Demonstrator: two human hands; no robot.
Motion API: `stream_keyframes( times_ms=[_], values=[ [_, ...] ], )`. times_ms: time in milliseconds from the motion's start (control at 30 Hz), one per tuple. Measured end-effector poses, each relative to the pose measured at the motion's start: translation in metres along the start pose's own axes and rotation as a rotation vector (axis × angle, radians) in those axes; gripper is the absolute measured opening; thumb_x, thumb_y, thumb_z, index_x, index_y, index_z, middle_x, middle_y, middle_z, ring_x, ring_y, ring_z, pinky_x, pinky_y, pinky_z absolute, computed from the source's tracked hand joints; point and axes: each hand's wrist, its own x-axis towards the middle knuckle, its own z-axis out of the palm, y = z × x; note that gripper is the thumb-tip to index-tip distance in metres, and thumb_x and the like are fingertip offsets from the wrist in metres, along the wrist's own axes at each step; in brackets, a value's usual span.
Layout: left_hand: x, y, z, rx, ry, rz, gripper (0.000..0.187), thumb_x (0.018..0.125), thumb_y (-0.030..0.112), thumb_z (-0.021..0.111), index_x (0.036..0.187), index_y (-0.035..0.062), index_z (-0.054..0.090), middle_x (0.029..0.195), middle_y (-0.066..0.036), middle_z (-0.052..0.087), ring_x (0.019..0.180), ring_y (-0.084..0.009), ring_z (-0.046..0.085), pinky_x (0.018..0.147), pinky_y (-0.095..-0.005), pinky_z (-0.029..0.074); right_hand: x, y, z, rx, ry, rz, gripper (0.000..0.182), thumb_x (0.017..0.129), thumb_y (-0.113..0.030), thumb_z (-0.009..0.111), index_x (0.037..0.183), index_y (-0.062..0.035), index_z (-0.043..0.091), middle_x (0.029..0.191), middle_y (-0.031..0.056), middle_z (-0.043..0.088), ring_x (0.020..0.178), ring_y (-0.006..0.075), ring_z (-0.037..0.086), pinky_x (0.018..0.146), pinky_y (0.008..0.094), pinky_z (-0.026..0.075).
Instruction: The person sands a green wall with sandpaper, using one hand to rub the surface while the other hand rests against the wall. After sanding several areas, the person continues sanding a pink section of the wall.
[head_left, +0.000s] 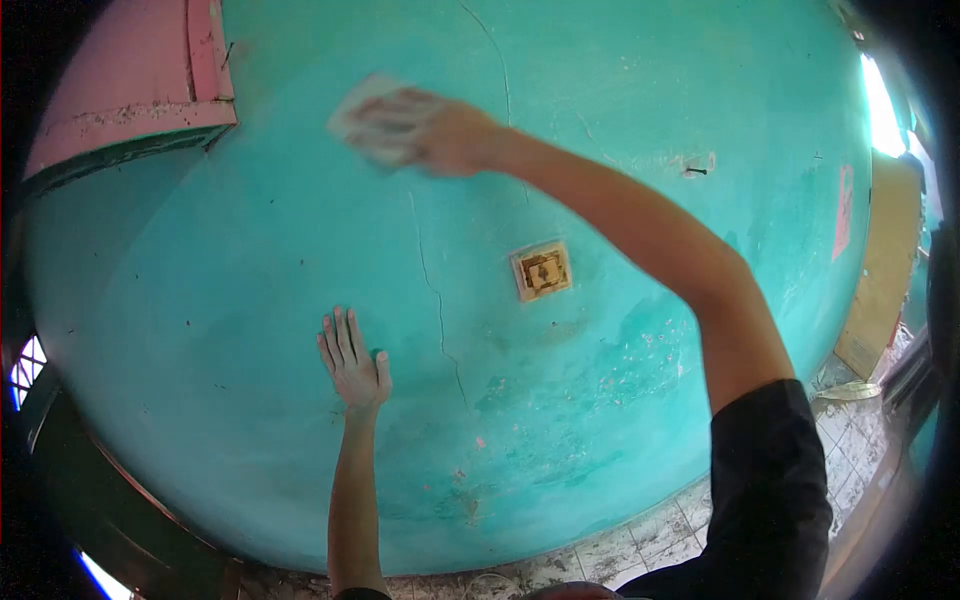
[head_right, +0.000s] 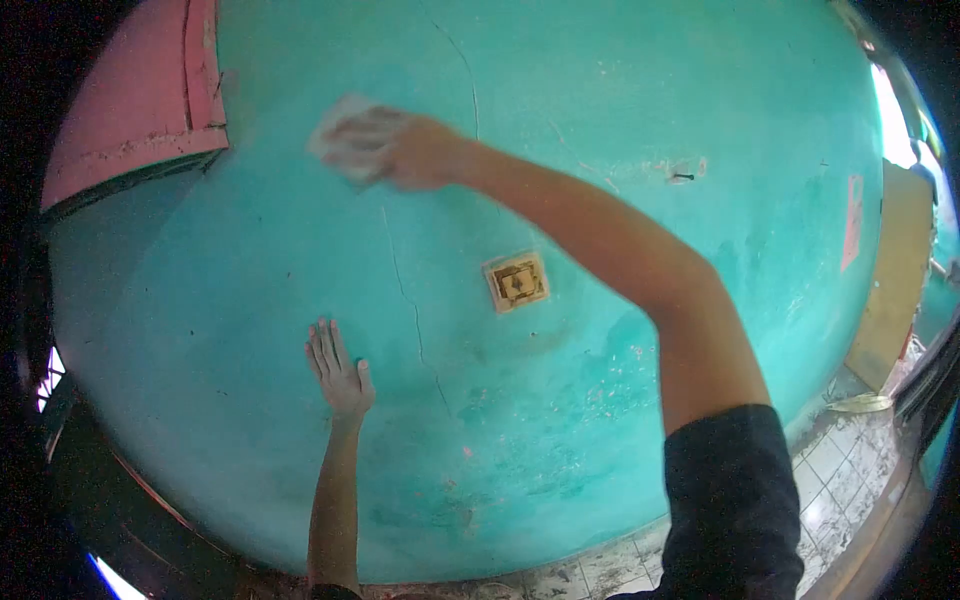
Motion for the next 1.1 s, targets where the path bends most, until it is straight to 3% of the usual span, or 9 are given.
stream_keyframes(
  times_ms=[167, 200, 333, 533, 700, 800, 833, 867, 1100],
  values=[
    [-0.001, 0.001, -0.002, 0.060, -0.002, 0.004, 0.079, 0.106, 0.058, 0.025, 0.158, -0.0011, 0.031, 0.165, -0.019, 0.029, 0.152, -0.0406, 0.024, 0.123, -0.0571, 0.016, -0.166, 0.174, -0.061, -0.534, 0.400, 0.742, 0.043, 0.097, -0.013, 0.046, 0.137, -0.0040, 0.059, 0.143, 0.0192, 0.057, 0.137, 0.0373, 0.048, 0.120, 0.0485, 0.030],
    [-0.001, 0.000, -0.004, 0.061, -0.006, -0.003, 0.079, 0.106, 0.058, 0.025, 0.158, -0.0011, 0.031, 0.165, -0.019, 0.029, 0.152, -0.0406, 0.024, 0.123, -0.0571, 0.016, -0.163, 0.174, -0.079, -0.117, 0.287, 1.444, 0.060, 0.110, -0.037, 0.027, 0.161, -0.0074, 0.026, 0.170, 0.0175, 0.014, 0.158, 0.0307, 0.006, 0.128, 0.0489, 0.008],
    [0.001, 0.001, -0.003, 0.036, 0.001, 0.011, 0.080, 0.105, 0.060, 0.026, 0.159, 0.0005, 0.030, 0.165, -0.018, 0.028, 0.153, -0.0393, 0.023, 0.124, -0.0567, 0.016, -0.086, 0.121, -0.021, -0.525, -0.120, 0.980, 0.055, 0.095, -0.019, 0.048, 0.147, -0.0013, 0.048, 0.157, 0.0280, 0.039, 0.149, 0.0434, 0.030, 0.123, 0.0582, 0.016],
    [-0.003, 0.001, 0.001, 0.067, -0.022, -0.029, 0.073, 0.108, 0.054, 0.023, 0.159, 0.0022, 0.030, 0.166, -0.016, 0.027, 0.155, -0.0373, 0.021, 0.125, -0.0541, 0.015, -0.071, -0.016, -0.022, 0.149, -0.156, 0.093, 0.067, 0.094, -0.015, 0.051, 0.158, -0.0173, 0.036, 0.165, 0.0087, 0.034, 0.154, 0.0281, 0.027, 0.128, 0.0448, 0.018],
    [0.005, 0.018, -0.007, 0.090, -0.063, -0.109, 0.067, 0.109, 0.049, 0.025, 0.158, 0.0029, 0.031, 0.166, -0.017, 0.027, 0.155, -0.0367, 0.020, 0.125, -0.0564, 0.013, -0.250, 0.174, -0.099, -0.183, 0.298, 0.911, 0.052, 0.094, -0.021, 0.050, 0.145, -0.0130, 0.056, 0.165, 0.0138, 0.032, 0.154, 0.0308, 0.026, 0.126, 0.0473, 0.018],
    [0.023, 0.066, -0.001, 0.121, 0.036, -0.211, 0.063, 0.109, 0.046, 0.030, 0.156, 0.0027, 0.034, 0.164, -0.019, 0.027, 0.155, -0.0384, 0.020, 0.124, -0.0612, 0.012, -0.213, 0.158, -0.115, -0.145, 0.118, 1.587, 0.059, 0.108, -0.030, 0.031, 0.162, -0.0054, 0.023, 0.171, 0.0158, 0.008, 0.158, 0.0350, 0.004, 0.128, 0.0473, 0.005],
    [0.031, 0.084, 0.005, 0.092, 0.012, -0.166, 0.061, 0.109, 0.044, 0.034, 0.154, 0.0025, 0.035, 0.163, -0.020, 0.027, 0.154, -0.0405, 0.019, 0.123, -0.0633, 0.013, -0.193, 0.153, -0.093, -0.112, 0.399, 1.466, 0.060, 0.107, -0.028, 0.033, 0.161, -0.0033, 0.023, 0.171, 0.0164, 0.007, 0.158, 0.0360, 0.004, 0.128, 0.0476, 0.005],
    [0.040, 0.104, 0.011, 0.061, -0.013, -0.119, 0.059, 0.109, 0.042, 0.037, 0.153, 0.0023, 0.036, 0.161, -0.021, 0.028, 0.153, -0.0426, 0.019, 0.122, -0.0655, 0.013, -0.171, 0.133, -0.074, -0.616, -0.061, 1.106, 0.048, 0.093, -0.025, 0.051, 0.138, -0.0101, 0.062, 0.164, 0.0154, 0.034, 0.153, 0.0348, 0.027, 0.125, 0.0524, 0.018],
    [0.141, 0.268, 0.033, -0.339, 0.128, 0.124, 0.055, 0.105, 0.033, 0.050, 0.149, 0.0023, 0.040, 0.162, -0.023, 0.028, 0.152, -0.0475, 0.019, 0.121, -0.0644, 0.015, -0.139, 0.101, -0.071, 0.045, -0.033, 0.182, 0.070, 0.093, -0.017, 0.052, 0.160, -0.0170, 0.033, 0.166, 0.0093, 0.032, 0.153, 0.0280, 0.029, 0.127, 0.0442, 0.020]
  ],
)
